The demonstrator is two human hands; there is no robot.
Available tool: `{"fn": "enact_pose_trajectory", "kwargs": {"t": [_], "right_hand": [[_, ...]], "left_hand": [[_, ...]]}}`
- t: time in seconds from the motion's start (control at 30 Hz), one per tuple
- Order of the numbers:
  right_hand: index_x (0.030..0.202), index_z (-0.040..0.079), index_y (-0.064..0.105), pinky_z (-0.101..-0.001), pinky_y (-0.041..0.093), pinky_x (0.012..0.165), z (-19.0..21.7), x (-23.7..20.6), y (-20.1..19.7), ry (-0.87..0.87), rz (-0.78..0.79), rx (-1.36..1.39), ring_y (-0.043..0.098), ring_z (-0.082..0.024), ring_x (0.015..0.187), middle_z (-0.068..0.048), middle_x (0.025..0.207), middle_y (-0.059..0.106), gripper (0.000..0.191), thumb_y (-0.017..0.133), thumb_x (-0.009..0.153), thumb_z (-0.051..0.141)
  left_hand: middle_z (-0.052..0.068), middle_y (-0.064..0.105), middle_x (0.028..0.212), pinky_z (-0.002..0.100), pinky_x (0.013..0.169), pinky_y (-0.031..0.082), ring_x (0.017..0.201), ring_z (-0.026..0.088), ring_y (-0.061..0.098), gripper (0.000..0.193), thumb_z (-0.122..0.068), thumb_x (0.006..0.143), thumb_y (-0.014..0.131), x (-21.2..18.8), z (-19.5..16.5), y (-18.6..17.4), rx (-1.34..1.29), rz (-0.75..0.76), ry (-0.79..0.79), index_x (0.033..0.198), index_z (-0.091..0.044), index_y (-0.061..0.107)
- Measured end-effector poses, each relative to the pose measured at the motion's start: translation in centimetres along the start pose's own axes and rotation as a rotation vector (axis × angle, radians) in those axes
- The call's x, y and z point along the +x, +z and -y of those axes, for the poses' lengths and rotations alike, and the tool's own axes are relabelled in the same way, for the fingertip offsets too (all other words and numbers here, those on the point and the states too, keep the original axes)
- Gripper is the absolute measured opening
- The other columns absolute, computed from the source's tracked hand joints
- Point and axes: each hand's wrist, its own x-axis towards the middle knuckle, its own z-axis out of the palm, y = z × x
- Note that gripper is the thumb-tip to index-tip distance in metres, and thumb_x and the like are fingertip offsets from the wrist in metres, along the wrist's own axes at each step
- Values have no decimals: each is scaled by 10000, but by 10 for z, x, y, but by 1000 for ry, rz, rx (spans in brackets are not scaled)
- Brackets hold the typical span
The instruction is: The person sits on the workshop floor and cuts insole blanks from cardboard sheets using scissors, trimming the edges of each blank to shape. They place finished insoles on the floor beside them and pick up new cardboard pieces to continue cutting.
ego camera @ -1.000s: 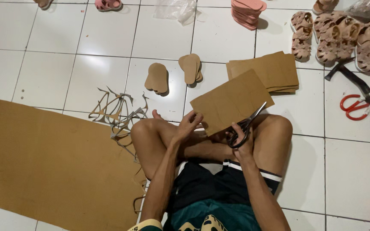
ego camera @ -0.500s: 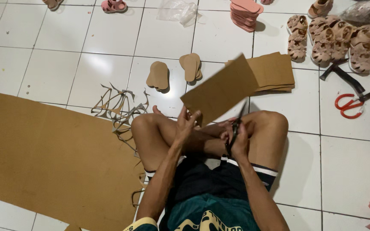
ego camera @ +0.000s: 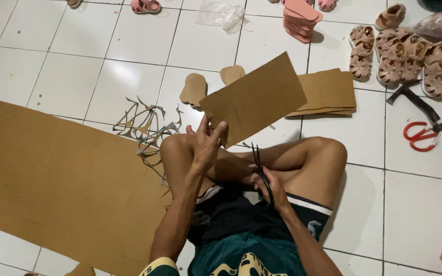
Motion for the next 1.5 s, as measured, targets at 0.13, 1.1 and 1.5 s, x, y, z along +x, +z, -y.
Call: {"fn": "enact_pose_trajectory", "kwargs": {"t": [0.13, 1.1, 1.5], "right_hand": [[1330, 31, 634, -256, 546, 629, 15, 1, -2, 15, 12, -171, 663, -95, 662, -5, 823, 716, 547, 623, 960, 433], [1006, -13, 759, -284, 524, 542, 77, 14, 1, -106, -137, -302, 689, -125, 603, -106, 718, 737, 319, 700, 959, 296], [883, -22, 744, -302, 431, 483, 94, 12, 1, -3, -146, -339, 543, -131, 501, -78, 568, 615, 297, 707, 949, 266]], "left_hand": [[-14, 690, 1043, 206, 680, 493, 843, 41, 631, 545, -162, 942, 701, -3, 6, 6, -220, -11, -106, 1426, -50, 476], [-36, 535, 721, 202, 501, 325, 572, 42, 430, 424, -159, 1023, 682, -27, -3, 19, -165, 62, -41, 1387, -17, 518], [-19, 577, 733, 220, 486, 369, 567, 47, 477, 346, -123, 1007, 661, -41, -19, 33, -85, 55, -51, 1310, -2, 547]]}}
